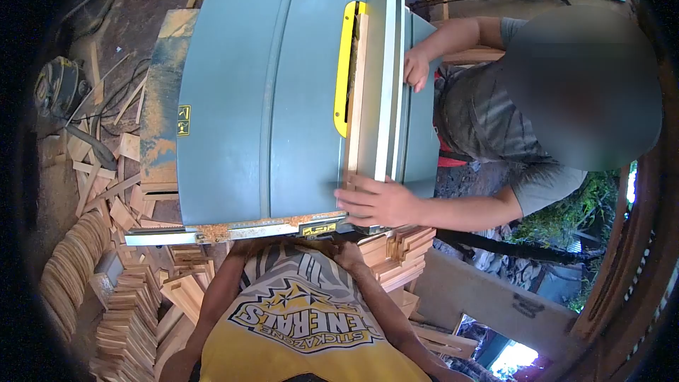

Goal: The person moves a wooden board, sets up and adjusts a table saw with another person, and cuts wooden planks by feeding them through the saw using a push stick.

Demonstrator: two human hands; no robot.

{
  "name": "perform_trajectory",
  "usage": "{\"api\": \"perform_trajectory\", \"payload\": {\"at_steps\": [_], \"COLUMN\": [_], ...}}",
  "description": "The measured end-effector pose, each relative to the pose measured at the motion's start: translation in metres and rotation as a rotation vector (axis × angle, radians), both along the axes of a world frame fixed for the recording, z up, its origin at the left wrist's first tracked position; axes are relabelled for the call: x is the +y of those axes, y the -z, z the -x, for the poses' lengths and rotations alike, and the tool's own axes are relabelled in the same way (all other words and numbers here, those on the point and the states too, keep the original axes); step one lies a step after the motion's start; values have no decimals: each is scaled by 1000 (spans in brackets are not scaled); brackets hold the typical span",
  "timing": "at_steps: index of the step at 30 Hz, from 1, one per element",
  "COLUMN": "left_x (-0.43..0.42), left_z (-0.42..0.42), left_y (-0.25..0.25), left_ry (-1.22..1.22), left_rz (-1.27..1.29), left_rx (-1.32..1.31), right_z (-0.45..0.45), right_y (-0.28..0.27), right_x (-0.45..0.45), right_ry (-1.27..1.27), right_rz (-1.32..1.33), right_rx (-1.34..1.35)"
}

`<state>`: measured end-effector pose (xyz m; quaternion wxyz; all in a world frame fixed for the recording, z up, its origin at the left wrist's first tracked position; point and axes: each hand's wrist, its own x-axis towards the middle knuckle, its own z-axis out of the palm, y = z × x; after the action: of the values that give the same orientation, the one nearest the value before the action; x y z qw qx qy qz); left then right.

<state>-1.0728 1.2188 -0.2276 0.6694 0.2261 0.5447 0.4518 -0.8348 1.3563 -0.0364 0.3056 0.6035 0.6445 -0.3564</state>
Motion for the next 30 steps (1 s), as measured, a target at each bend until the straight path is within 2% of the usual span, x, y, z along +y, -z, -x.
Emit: {"api": "perform_trajectory", "payload": {"at_steps": [4, 7, 15, 18, 22, 26, 29, 30], "left_x": [4, 7, 8, 9, 3, -5, -5, -3], "left_z": [-7, -9, -7, -3, 4, 31, 56, 63], "left_y": [-7, -9, -11, -6, -7, -14, -22, -24], "left_ry": [-19, -25, -28, -15, 36, 215, 430, 506], "left_rz": [2, 0, 4, 2, 6, 10, -16, -40], "left_rx": [-8, -11, 6, 34, 85, 212, 361, 421], "right_z": [-21, -20, -33, -28, 3, -16, -9, -16], "right_y": [30, 30, 55, 52, 17, 34, 27, 37], "right_x": [-3, -7, -5, -6, 1, -4, 1, 0], "right_ry": [-80, -143, -186, -146, -55, 2, 19, 56], "right_rz": [0, -128, -75, -95, -84, -135, -99, -134], "right_rx": [-48, 81, 83, 90, 30, 81, -28, 61]}}
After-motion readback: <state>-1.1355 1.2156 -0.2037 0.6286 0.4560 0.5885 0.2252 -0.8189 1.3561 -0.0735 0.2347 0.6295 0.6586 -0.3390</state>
